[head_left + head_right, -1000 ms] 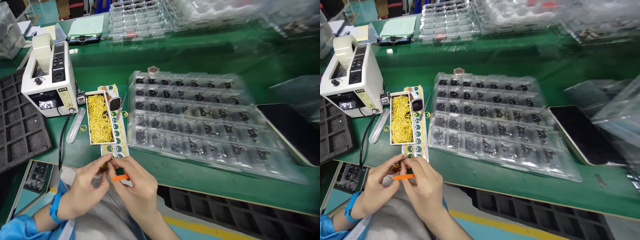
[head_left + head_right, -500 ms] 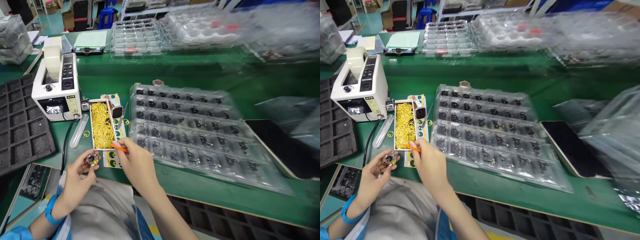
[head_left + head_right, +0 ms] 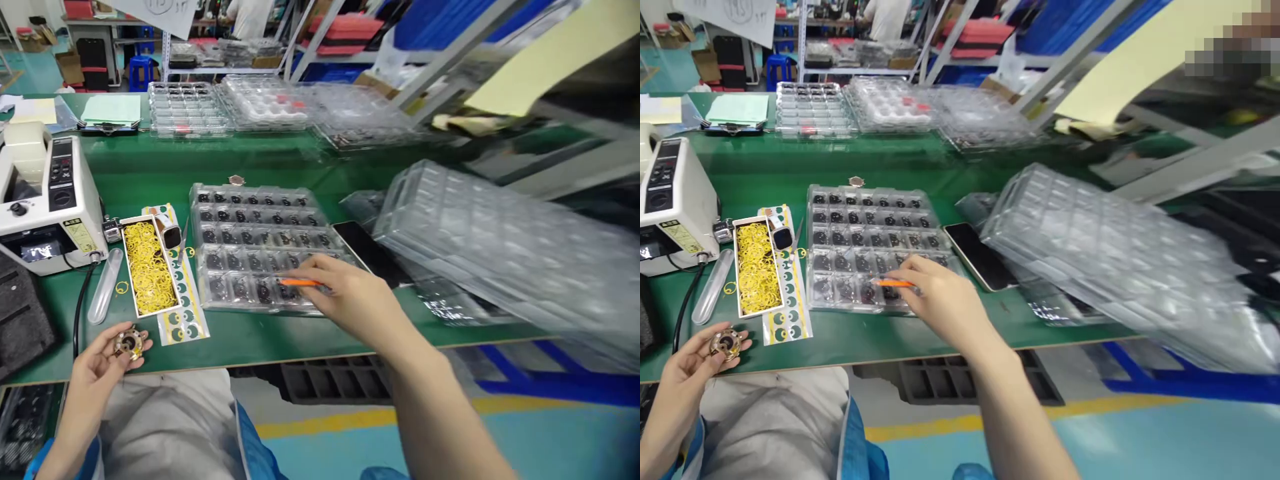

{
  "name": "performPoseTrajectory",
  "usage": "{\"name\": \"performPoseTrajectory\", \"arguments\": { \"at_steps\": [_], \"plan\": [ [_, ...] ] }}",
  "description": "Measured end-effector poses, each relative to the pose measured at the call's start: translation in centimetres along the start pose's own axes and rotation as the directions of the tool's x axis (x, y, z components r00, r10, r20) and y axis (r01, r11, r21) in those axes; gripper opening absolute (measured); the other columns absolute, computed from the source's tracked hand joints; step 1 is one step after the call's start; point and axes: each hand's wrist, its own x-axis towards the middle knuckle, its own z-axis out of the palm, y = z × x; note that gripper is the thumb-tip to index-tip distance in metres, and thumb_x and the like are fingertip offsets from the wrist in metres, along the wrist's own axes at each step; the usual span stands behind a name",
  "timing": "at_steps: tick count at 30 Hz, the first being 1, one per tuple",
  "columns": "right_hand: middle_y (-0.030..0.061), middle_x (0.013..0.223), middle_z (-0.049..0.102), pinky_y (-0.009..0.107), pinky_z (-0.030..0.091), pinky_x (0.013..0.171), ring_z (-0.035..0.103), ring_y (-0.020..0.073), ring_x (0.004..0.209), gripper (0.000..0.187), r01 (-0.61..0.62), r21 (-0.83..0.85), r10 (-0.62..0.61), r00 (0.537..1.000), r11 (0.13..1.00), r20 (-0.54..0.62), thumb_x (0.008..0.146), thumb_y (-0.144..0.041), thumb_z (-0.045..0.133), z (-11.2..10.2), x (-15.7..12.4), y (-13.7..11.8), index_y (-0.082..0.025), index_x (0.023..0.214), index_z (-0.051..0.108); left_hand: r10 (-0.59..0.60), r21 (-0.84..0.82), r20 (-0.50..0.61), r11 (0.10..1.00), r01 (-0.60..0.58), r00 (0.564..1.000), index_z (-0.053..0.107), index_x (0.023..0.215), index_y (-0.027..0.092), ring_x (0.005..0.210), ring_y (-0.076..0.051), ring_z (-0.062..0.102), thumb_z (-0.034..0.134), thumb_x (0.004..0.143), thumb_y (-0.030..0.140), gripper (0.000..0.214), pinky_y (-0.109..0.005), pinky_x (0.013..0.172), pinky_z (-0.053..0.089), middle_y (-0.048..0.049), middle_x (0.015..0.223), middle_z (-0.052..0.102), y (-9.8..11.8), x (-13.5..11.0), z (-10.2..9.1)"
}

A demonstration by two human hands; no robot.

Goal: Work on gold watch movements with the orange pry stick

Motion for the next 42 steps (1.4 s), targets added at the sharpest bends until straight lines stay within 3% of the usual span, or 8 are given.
{"name": "performPoseTrajectory", "arguments": {
  "at_steps": [4, 11, 15, 23, 28, 33, 38, 42],
  "plan": [
    [0.0073, 0.087, 0.072, 0.03, 0.046, 0.05, 0.065, 0.0195, 0.064, 0.03, 0.135, 0.056, -0.144, 0.966, 0.989, 0.213, 0.086, -0.017, 0.053, -0.7, -0.5, 2.6, -0.026, 0.1, 0.079, -0.031, -0.013, 0.021, 0.999, 0.031, 0.999, 0.068, 0.116, 0.017, 0.104, -0.028, 0.075, 0.078, 0.082, 0.038, 0.041, -0.03, 0.08, 0.064, -0.0103, 0.104, 0.08, 0.6, 0.0, 0.3],
    [0.0104, 0.088, 0.074, 0.033, 0.052, 0.056, 0.07, 0.0247, 0.079, 0.027, 0.178, 0.085, -0.189, 0.971, 0.98, 0.145, 0.091, -0.021, 0.05, -0.1, -0.3, 1.6, -0.022, 0.094, 0.076, -0.012, -0.076, 0.054, 0.997, 0.016, 0.998, 0.067, 0.124, 0.019, 0.101, -0.026, 0.076, 0.075, 0.084, 0.036, 0.044, -0.031, 0.082, 0.064, -0.0103, 0.108, 0.079, 0.7, -0.5, 2.2],
    [0.009, 0.087, 0.075, 0.035, 0.057, 0.067, 0.072, 0.024, 0.08, 0.019, 0.173, 0.229, -0.154, 0.983, 0.958, -0.099, 0.095, -0.02, 0.052, -0.5, -0.5, -3.4, -0.023, 0.096, 0.07, 0.071, -0.064, 0.192, 0.996, -0.06, 0.979, 0.07, 0.124, 0.02, 0.103, -0.027, 0.075, 0.076, 0.083, 0.038, 0.045, -0.034, 0.085, 0.063, -0.0123, 0.112, 0.078, 0.4, -0.5, 3.5],
    [0.0041, 0.072, 0.07, 0.025, 0.05, 0.049, 0.065, 0.0163, 0.06, 0.036, 0.314, 0.529, -0.258, 0.95, 0.789, -0.179, 0.092, -0.005, 0.047, 1.2, -0.6, -14.0, -0.021, 0.115, 0.07, 0.129, 0.009, 0.272, 0.991, -0.137, 0.954, 0.077, 0.083, 0.016, 0.087, -0.022, 0.073, 0.083, 0.075, 0.039, 0.025, -0.033, 0.082, 0.061, -0.0085, 0.092, 0.077, 2.0, -0.2, 6.9],
    [0.003, 0.077, 0.067, 0.024, 0.046, 0.048, 0.06, 0.0142, 0.059, 0.023, 0.018, 0.812, 0.062, 0.996, 0.584, -0.066, 0.089, -0.012, 0.063, 2.2, -1.0, -15.9, -0.023, 0.106, 0.072, 0.196, 0.02, 0.189, 0.979, -0.203, 0.962, 0.075, 0.071, 0.015, 0.081, -0.022, 0.071, 0.079, 0.076, 0.052, 0.037, -0.029, 0.07, 0.058, -0.0095, 0.084, 0.075, 1.8, -0.3, 6.8],
    [0.0046, 0.076, 0.066, 0.025, 0.046, 0.049, 0.061, 0.0162, 0.064, 0.019, -0.168, 0.908, 0.261, 0.963, 0.383, 0.068, 0.091, -0.021, 0.062, 2.7, -1.3, -16.6, -0.022, 0.074, 0.07, 0.174, -0.038, 0.185, 0.985, -0.169, 0.967, 0.079, 0.088, 0.017, 0.087, -0.022, 0.073, 0.079, 0.079, 0.046, 0.031, -0.032, 0.08, 0.061, -0.0093, 0.093, 0.077, 1.3, -0.5, 5.9],
    [0.0044, 0.081, 0.065, 0.024, 0.042, 0.051, 0.057, 0.015, 0.066, 0.017, -0.254, 0.88, 0.307, 0.943, 0.401, 0.132, 0.087, -0.023, 0.065, 2.8, -1.0, -16.5, -0.022, 0.071, 0.07, 0.144, -0.172, 0.251, 0.98, -0.103, 0.957, 0.064, 0.129, 0.028, 0.116, -0.024, 0.068, 0.07, 0.089, 0.038, 0.041, -0.036, 0.092, 0.061, -0.0095, 0.129, 0.07, 1.2, -0.8, 5.1],
    [0.0054, 0.088, 0.067, 0.025, 0.042, 0.052, 0.057, 0.0151, 0.067, 0.013, -0.293, 0.858, 0.281, 0.942, 0.423, 0.183, 0.082, -0.022, 0.069, 2.7, -0.4, -16.4, -0.024, 0.07, 0.075, 0.152, -0.133, 0.285, 0.984, -0.118, 0.946, 0.058, 0.134, 0.025, 0.121, -0.026, 0.066, 0.066, 0.092, 0.037, 0.044, -0.036, 0.098, 0.059, -0.0123, 0.134, 0.067, 1.1, -1.0, 4.8]
  ]
}}
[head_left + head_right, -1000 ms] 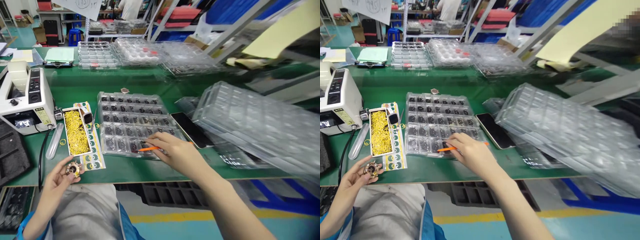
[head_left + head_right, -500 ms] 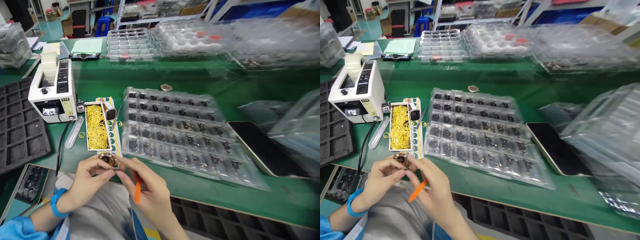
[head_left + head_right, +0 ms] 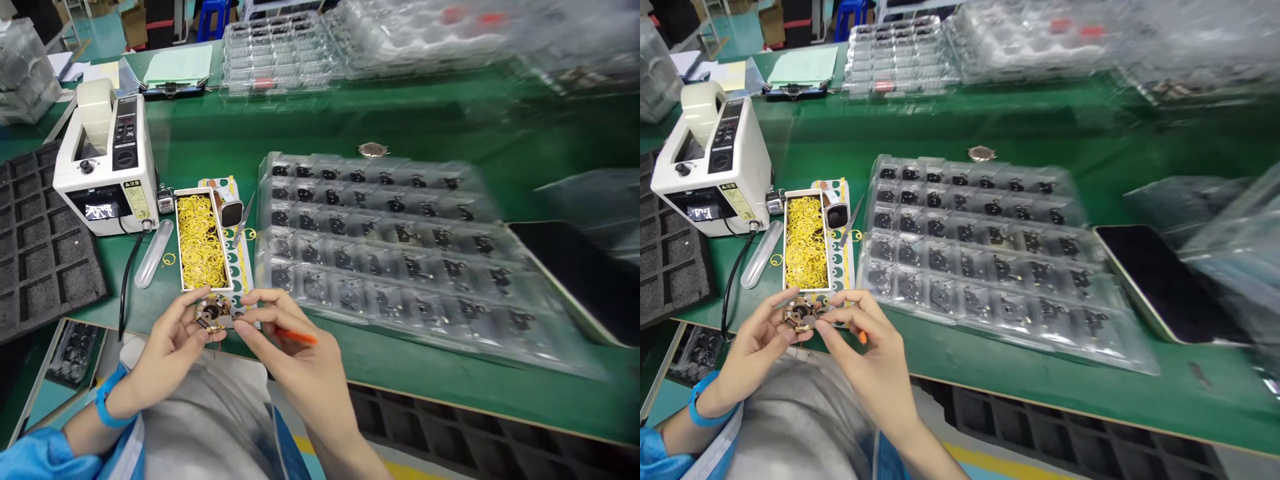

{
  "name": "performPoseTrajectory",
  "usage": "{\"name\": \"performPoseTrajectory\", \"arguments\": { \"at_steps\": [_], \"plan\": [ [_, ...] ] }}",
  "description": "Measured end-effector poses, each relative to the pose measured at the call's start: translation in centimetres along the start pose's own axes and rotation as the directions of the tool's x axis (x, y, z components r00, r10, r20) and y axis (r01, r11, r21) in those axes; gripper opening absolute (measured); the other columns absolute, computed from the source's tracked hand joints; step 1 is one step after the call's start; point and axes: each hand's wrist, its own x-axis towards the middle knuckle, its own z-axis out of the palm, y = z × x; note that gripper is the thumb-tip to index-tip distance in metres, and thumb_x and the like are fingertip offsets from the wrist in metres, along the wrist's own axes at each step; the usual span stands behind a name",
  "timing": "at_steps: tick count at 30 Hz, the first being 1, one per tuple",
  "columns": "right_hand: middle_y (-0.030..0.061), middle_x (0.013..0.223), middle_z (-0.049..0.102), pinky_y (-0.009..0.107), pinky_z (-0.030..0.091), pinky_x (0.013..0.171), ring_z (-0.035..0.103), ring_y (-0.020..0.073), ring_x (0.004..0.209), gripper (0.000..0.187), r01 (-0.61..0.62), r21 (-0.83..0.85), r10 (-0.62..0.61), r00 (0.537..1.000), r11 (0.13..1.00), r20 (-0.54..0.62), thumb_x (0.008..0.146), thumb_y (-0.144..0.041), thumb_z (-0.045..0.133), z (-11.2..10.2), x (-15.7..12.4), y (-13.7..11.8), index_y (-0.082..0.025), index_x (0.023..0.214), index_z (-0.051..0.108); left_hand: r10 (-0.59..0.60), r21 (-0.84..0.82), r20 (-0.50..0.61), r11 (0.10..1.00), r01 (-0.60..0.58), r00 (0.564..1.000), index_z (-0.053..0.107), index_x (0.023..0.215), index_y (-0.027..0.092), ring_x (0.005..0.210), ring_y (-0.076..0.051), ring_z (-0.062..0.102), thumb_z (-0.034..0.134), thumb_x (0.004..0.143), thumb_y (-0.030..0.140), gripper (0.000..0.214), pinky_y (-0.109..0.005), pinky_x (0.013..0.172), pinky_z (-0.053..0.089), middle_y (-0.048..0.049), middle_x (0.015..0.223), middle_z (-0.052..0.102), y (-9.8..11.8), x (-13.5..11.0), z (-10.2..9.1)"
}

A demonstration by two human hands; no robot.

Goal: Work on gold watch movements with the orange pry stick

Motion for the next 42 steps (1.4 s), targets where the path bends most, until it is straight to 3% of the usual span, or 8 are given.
{"name": "performPoseTrajectory", "arguments": {
  "at_steps": [8, 13, 18, 31, 36, 42],
  "plan": [
    [0.0047, 0.086, 0.07, 0.028, 0.055, 0.067, 0.067, 0.0178, 0.079, 0.013, -0.076, 0.091, 0.057, 0.978, 0.993, 0.2, 0.079, -0.023, 0.07, 0.0, 1.7, -0.4, -0.023, 0.067, 0.073, 0.004, 0.122, 0.055, 0.993, -0.011, 0.998, 0.057, 0.137, 0.023, 0.122, -0.025, 0.066, 0.059, 0.096, 0.027, 0.041, -0.036, 0.102, 0.057, -0.0118, 0.141, 0.062, -0.3, -0.3, -0.3],
    [0.0028, 0.082, 0.07, 0.027, 0.055, 0.066, 0.066, 0.0147, 0.072, 0.011, -0.057, 0.083, 0.047, 0.992, 0.995, 0.117, 0.078, -0.02, 0.069, 0.7, 1.4, -0.2, -0.022, 0.068, 0.073, 0.017, 0.124, 0.043, 0.992, -0.022, 0.999, 0.056, 0.138, 0.023, 0.122, -0.023, 0.066, 0.058, 0.096, 0.023, 0.042, -0.034, 0.103, 0.055, -0.0104, 0.143, 0.062, -0.5, -0.4, -0.2],
    [0.0027, 0.08, 0.07, 0.024, 0.051, 0.058, 0.063, 0.0132, 0.066, 0.013, -0.051, 0.068, 0.049, 0.998, 0.996, 0.028, 0.079, -0.019, 0.068, 1.4, 1.0, -0.4, -0.022, 0.067, 0.072, -0.001, 0.118, 0.019, 0.993, -0.001, 1.0, 0.056, 0.136, 0.02, 0.12, -0.025, 0.067, 0.06, 0.095, 0.031, 0.042, -0.034, 0.101, 0.056, -0.0132, 0.139, 0.064, -0.2, -0.2, 0.2],
    [0.0033, 0.079, 0.068, 0.025, 0.049, 0.059, 0.062, 0.0139, 0.067, 0.016, -0.081, 0.077, 0.08, 0.997, 0.994, 0.013, 0.08, -0.019, 0.066, 1.9, 0.8, -0.4, -0.02, 0.063, 0.067, 0.047, -0.05, 0.012, 0.998, -0.046, 0.999, 0.06, 0.131, 0.024, 0.122, -0.026, 0.065, 0.065, 0.094, 0.026, 0.037, -0.036, 0.099, 0.057, -0.0118, 0.138, 0.064, -1.0, 0.0, 0.3],
    [0.0021, 0.08, 0.067, 0.025, 0.049, 0.062, 0.061, 0.0129, 0.067, 0.018, -0.026, 0.029, 0.027, 1.0, 0.999, -0.015, 0.082, -0.018, 0.065, 2.3, 0.6, 0.1, -0.02, 0.064, 0.064, 0.031, -0.07, -0.027, 0.997, -0.032, 0.999, 0.063, 0.128, 0.025, 0.118, -0.024, 0.067, 0.067, 0.092, 0.027, 0.036, -0.035, 0.101, 0.055, -0.0098, 0.134, 0.067, -1.0, 0.0, 0.5],
    [-0.0005, 0.081, 0.067, 0.024, 0.051, 0.065, 0.064, 0.0125, 0.072, 0.017, 0.086, -0.056, -0.088, 0.996, 0.995, -0.034, 0.084, -0.014, 0.064, 2.6, 0.3, 0.4, -0.021, 0.069, 0.061, 0.024, -0.061, -0.073, 0.998, -0.029, 0.997, 0.065, 0.122, 0.023, 0.106, -0.02, 0.072, 0.07, 0.09, 0.032, 0.034, -0.028, 0.09, 0.058, -0.0083, 0.12, 0.073, -0.7, 0.2, 0.7]
  ]
}}
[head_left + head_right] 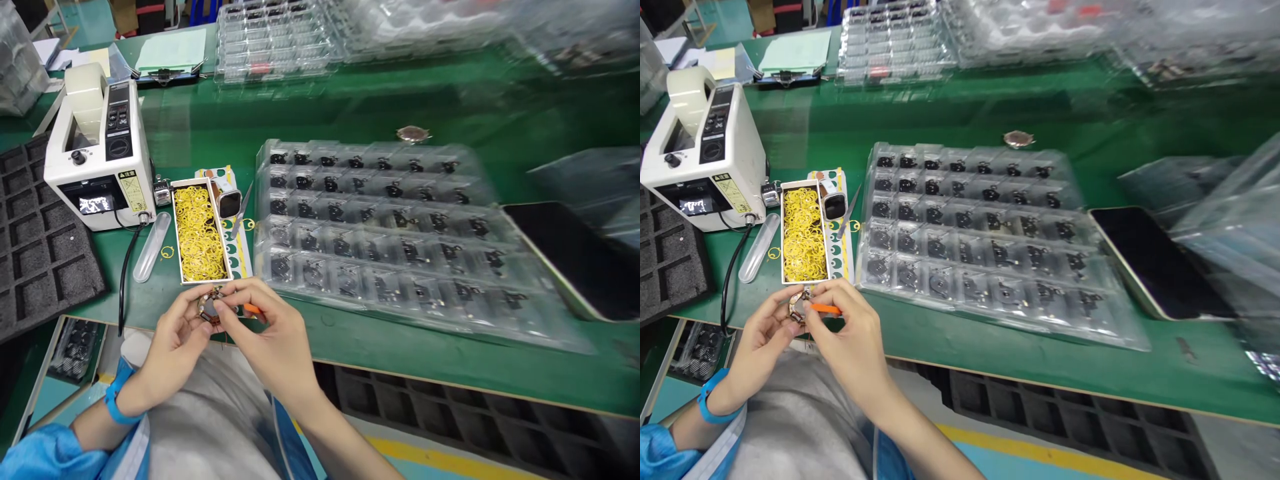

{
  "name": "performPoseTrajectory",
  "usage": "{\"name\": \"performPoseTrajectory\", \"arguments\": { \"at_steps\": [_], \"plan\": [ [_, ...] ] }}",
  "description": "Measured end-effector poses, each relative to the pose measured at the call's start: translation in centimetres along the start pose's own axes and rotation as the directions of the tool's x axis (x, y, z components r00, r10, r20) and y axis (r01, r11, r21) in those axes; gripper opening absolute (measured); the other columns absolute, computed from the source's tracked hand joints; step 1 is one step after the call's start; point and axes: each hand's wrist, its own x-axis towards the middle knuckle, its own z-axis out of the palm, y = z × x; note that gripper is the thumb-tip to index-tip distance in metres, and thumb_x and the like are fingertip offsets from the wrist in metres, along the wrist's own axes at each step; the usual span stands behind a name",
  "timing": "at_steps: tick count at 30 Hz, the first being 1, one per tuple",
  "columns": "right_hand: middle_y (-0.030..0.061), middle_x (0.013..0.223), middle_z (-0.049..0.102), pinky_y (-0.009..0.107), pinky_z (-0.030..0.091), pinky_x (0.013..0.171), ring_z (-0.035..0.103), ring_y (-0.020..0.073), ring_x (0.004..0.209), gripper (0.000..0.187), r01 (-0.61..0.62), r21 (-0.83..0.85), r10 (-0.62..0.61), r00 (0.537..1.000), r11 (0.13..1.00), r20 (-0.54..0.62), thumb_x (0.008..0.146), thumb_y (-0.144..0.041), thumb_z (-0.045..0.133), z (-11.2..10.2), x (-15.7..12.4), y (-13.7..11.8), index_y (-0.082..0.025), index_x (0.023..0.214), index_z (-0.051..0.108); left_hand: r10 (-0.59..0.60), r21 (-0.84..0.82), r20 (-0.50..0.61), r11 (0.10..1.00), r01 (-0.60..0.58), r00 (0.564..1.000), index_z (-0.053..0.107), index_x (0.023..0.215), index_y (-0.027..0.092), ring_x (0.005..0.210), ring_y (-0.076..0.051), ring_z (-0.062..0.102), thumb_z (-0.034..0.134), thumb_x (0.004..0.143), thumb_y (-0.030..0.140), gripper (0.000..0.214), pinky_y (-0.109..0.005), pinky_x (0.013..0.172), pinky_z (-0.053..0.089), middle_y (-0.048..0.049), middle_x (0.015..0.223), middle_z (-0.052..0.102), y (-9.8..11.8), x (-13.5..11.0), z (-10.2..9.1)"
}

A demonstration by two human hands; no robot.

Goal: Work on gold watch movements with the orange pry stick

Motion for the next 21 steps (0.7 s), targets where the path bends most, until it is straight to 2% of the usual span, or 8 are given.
{"name": "performPoseTrajectory", "arguments": {
  "at_steps": [5, 8, 10, 13, 17, 19, 21],
  "plan": [
    [0.0003, 0.087, 0.067, 0.026, 0.052, 0.071, 0.066, 0.0147, 0.083, 0.014, 0.161, -0.158, -0.169, 0.985, 0.974, -0.04, 0.087, -0.012, 0.064, 0.5, -0.7, 0.5, -0.022, 0.079, 0.058, -0.01, -0.01, -0.122, 1.0, 0.009, 0.993, 0.067, 0.106, 0.019, 0.083, -0.013, 0.073, 0.077, 0.083, 0.037, 0.031, -0.02, 0.078, 0.059, -0.0038, 0.093, 0.078, -0.1, 0.7, 0.5],
    [0.0013, 0.09, 0.066, 0.027, 0.052, 0.07, 0.066, 0.016, 0.084, 0.013, 0.16, -0.212, -0.179, 0.981, 0.964, -0.074, 0.088, -0.015, 0.067, 0.6, -0.9, 0.8, -0.023, 0.091, 0.057, -0.012, -0.018, -0.168, 1.0, 0.009, 0.986, 0.066, 0.1, 0.018, 0.074, -0.012, 0.072, 0.079, 0.08, 0.042, 0.035, -0.021, 0.071, 0.059, -0.0023, 0.084, 0.077, -0.4, 1.0, 0.6],
    [0.0015, 0.09, 0.065, 0.027, 0.053, 0.069, 0.065, 0.0159, 0.083, 0.012, 0.145, -0.189, -0.153, 0.988, 0.971, -0.026, 0.089, -0.015, 0.065, 0.4, -0.7, 0.9, -0.023, 0.094, 0.058, -0.01, -0.007, -0.158, 1.0, 0.009, 0.987, 0.065, 0.1, 0.018, 0.072, -0.013, 0.072, 0.079, 0.08, 0.044, 0.036, -0.022, 0.068, 0.059, -0.0024, 0.084, 0.077, -0.5, 1.0, 0.6],
    [0.0001, 0.084, 0.062, 0.025, 0.052, 0.066, 0.063, 0.0142, 0.077, 0.013, 0.146, -0.134, -0.135, 0.987, 0.98, 0.083, 0.091, -0.013, 0.061, 0.0, 0.0, 0.9, -0.023, 0.083, 0.056, -0.028, 0.037, -0.124, 0.999, 0.033, 0.992, 0.063, 0.102, 0.018, 0.072, -0.014, 0.071, 0.075, 0.083, 0.042, 0.032, -0.022, 0.064, 0.057, -0.0025, 0.084, 0.076, -0.6, 0.9, 0.3],
    [-0.0009, 0.078, 0.06, 0.024, 0.051, 0.062, 0.062, 0.0136, 0.071, 0.018, 0.198, -0.165, -0.174, 0.974, 0.966, 0.147, 0.09, -0.011, 0.059, -0.5, 0.7, 0.4, -0.022, 0.077, 0.051, -0.024, 0.246, -0.06, 0.969, 0.038, 0.998, 0.067, 0.093, 0.017, 0.072, -0.014, 0.067, 0.069, 0.086, 0.027, 0.012, -0.022, 0.068, 0.054, -0.0019, 0.079, 0.072, -0.1, 1.1, -0.6],
    [0.0013, 0.082, 0.062, 0.026, 0.052, 0.064, 0.064, 0.0157, 0.077, 0.014, 0.278, -0.188, -0.256, 0.957, 0.942, 0.136, 0.09, -0.012, 0.06, -0.8, 0.6, -0.1, -0.022, 0.083, 0.054, 0.055, 0.4, -0.058, 0.916, -0.027, 0.997, 0.07, 0.081, 0.016, 0.072, -0.013, 0.063, 0.068, 0.082, 0.018, 0.004, -0.022, 0.068, 0.05, -0.0021, 0.076, 0.069, 0.4, 1.3, -0.9],
    [0.0041, 0.087, 0.065, 0.027, 0.054, 0.064, 0.065, 0.0172, 0.081, 0.009, 0.381, -0.237, -0.37, 0.925, 0.894, 0.092, 0.091, -0.014, 0.061, -1.1, 0.0, -0.7, -0.022, 0.092, 0.057, 0.144, 0.481, -0.106, 0.873, -0.076, 0.984, 0.071, 0.071, 0.016, 0.068, -0.012, 0.058, 0.07, 0.077, 0.015, 0.006, -0.021, 0.063, 0.045, -0.0014, 0.072, 0.065, 0.8, 1.4, -1.1]
  ]
}}
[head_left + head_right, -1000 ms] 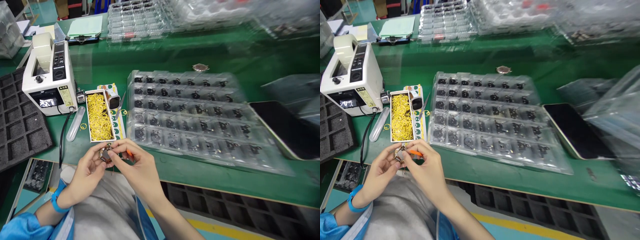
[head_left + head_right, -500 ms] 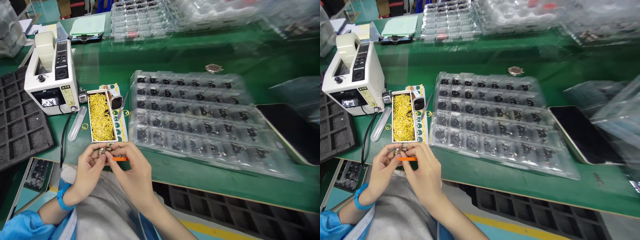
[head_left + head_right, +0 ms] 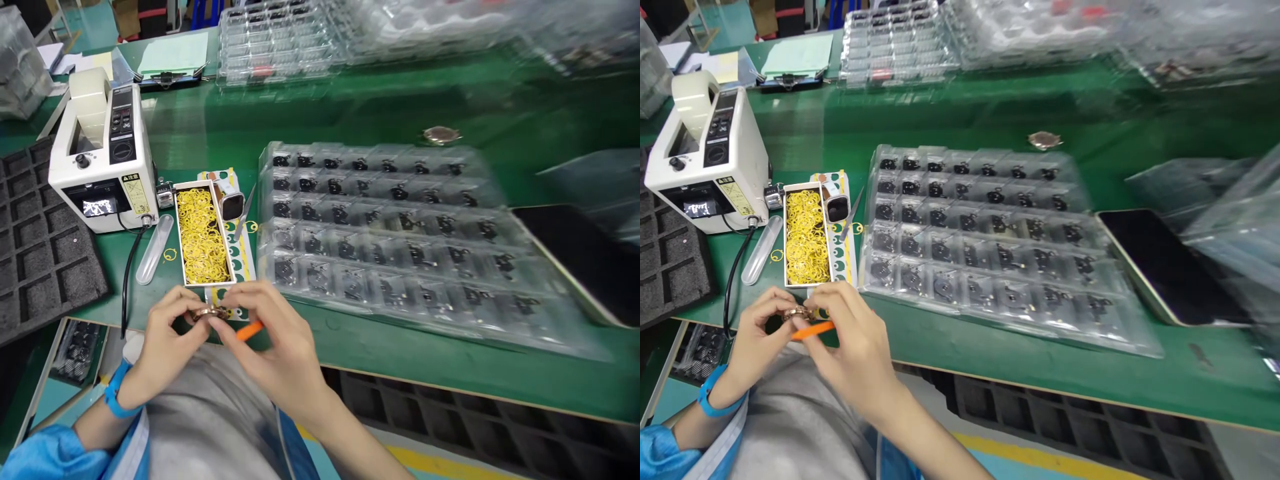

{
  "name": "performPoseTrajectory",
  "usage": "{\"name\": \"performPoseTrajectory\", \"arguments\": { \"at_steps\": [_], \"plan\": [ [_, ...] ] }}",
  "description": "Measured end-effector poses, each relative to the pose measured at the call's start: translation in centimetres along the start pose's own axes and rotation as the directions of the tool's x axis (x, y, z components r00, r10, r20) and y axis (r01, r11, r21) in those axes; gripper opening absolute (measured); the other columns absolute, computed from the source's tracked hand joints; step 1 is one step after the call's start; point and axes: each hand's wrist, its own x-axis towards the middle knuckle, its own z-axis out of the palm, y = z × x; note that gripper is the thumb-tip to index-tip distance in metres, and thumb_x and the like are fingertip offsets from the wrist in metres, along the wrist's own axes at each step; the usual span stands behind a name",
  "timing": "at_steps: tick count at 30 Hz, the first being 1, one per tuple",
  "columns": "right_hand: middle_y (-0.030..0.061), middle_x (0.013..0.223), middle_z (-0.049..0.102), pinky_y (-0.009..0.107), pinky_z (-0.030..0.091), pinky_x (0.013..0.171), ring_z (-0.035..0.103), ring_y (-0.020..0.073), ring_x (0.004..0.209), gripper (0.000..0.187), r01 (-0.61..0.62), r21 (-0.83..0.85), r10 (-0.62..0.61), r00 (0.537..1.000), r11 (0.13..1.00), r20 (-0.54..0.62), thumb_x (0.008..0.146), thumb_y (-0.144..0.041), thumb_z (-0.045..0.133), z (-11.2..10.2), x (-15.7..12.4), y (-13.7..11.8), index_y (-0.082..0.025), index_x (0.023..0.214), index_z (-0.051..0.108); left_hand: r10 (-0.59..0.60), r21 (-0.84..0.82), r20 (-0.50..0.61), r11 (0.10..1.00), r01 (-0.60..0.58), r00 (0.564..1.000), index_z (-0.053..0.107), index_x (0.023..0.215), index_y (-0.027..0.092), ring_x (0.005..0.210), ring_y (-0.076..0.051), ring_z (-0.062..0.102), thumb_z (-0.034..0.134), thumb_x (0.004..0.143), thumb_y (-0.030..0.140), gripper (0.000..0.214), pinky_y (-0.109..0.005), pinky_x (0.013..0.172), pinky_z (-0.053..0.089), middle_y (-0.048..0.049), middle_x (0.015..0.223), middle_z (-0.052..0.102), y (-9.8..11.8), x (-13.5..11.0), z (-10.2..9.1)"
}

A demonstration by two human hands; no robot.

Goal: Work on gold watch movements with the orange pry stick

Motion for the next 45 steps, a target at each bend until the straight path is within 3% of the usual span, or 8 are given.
{"name": "performPoseTrajectory", "arguments": {
  "at_steps": [4, 7, 13, 17, 22, 28, 36, 45],
  "plan": [
    [0.004, 0.086, 0.068, 0.025, 0.047, 0.053, 0.059, 0.0125, 0.064, 0.01, 0.25, -0.234, -0.271, 0.961, 0.94, -0.061, 0.092, -0.013, 0.06, -0.5, -1.3, -1.4, -0.022, 0.094, 0.065, -0.151, -0.176, -0.032, 0.974, 0.143, 0.988, 0.064, 0.067, 0.016, 0.06, -0.01, 0.056, 0.078, 0.073, 0.024, 0.017, -0.019, 0.058, 0.045, 0.0008, 0.063, 0.063, 0.2, 0.0, -0.1],
    [0.0051, 0.089, 0.072, 0.026, 0.045, 0.053, 0.057, 0.0121, 0.062, 0.015, 0.313, -0.339, -0.354, 0.933, 0.887, -0.065, 0.094, -0.011, 0.057, -0.2, -1.7, -1.7, -0.02, 0.093, 0.068, -0.254, -0.339, 0.036, 0.907, 0.251, 0.966, 0.056, 0.067, 0.017, 0.05, -0.008, 0.053, 0.086, 0.069, 0.032, 0.033, -0.017, 0.049, 0.043, 0.0035, 0.057, 0.062, 0.3, -0.4, 0.0],
    [0.0078, 0.096, 0.075, 0.028, 0.051, 0.057, 0.062, 0.0141, 0.062, 0.014, 0.138, -0.269, -0.173, 0.979, 0.953, -0.111, 0.09, -0.011, 0.065, 0.5, -1.3, -0.7, -0.022, 0.099, 0.067, -0.277, -0.467, 0.169, 0.822, 0.325, 0.946, 0.061, 0.086, 0.017, 0.048, -0.011, 0.063, 0.083, 0.074, 0.046, 0.039, -0.019, 0.048, 0.053, 0.0031, 0.058, 0.068, 0.9, -1.3, 0.1],
    [0.0072, 0.091, 0.074, 0.028, 0.053, 0.055, 0.07, 0.0192, 0.077, 0.023, 0.027, -0.072, -0.034, 0.995, 0.997, -0.094, 0.088, -0.008, 0.064, 0.5, -1.2, -0.6, -0.024, 0.105, 0.062, -0.3, -0.433, 0.14, 0.838, 0.331, 0.944, 0.064, 0.09, 0.016, 0.049, -0.014, 0.067, 0.083, 0.073, 0.047, 0.04, -0.023, 0.049, 0.056, 0.0014, 0.06, 0.07, 1.2, -1.4, 0.1],
    [0.0029, 0.087, 0.071, 0.027, 0.049, 0.052, 0.056, 0.0126, 0.056, 0.025, -0.107, 0.0, 0.107, 0.991, 0.994, -0.082, 0.089, -0.013, 0.065, 0.7, -1.8, -0.6, -0.023, 0.111, 0.06, -0.317, -0.409, 0.092, 0.852, 0.326, 0.944, 0.064, 0.088, 0.016, 0.048, -0.014, 0.066, 0.084, 0.072, 0.046, 0.04, -0.024, 0.049, 0.057, 0.0012, 0.059, 0.07, 1.2, -1.3, 0.4],
    [-0.0019, 0.08, 0.064, 0.023, 0.044, 0.051, 0.055, 0.0118, 0.061, 0.014, -0.268, 0.156, 0.272, 0.962, 0.951, -0.005, 0.089, -0.015, 0.063, 1.2, -1.9, -0.6, -0.024, 0.101, 0.063, -0.308, -0.421, 0.071, 0.853, 0.308, 0.949, 0.064, 0.09, 0.015, 0.052, -0.011, 0.067, 0.085, 0.07, 0.048, 0.044, -0.022, 0.056, 0.059, 0.0005, 0.065, 0.074, 1.3, -1.4, 0.8],
    [-0.0033, 0.072, 0.057, 0.022, 0.041, 0.051, 0.051, 0.011, 0.059, 0.011, -0.379, 0.277, 0.375, 0.924, 0.883, 0.069, 0.088, -0.013, 0.057, 1.6, -1.4, -0.7, -0.022, 0.083, 0.057, -0.261, -0.33, 0.013, 0.91, 0.25, 0.965, 0.064, 0.089, 0.016, 0.056, -0.012, 0.067, 0.082, 0.076, 0.042, 0.035, -0.022, 0.058, 0.059, -0.0016, 0.068, 0.075, 0.8, -1.7, 1.1],
    [-0.0034, 0.072, 0.058, 0.023, 0.039, 0.049, 0.049, 0.0109, 0.055, 0.012, -0.261, 0.16, 0.258, 0.965, 0.952, 0.038, 0.089, -0.012, 0.057, 1.7, -1.6, 0.2, -0.023, 0.085, 0.058, -0.24, -0.274, 0.036, 0.931, 0.241, 0.97, 0.064, 0.08, 0.017, 0.066, -0.015, 0.069, 0.081, 0.075, 0.037, 0.027, -0.025, 0.066, 0.059, -0.0018, 0.073, 0.073, 0.3, -1.0, 0.7]
  ]
}}
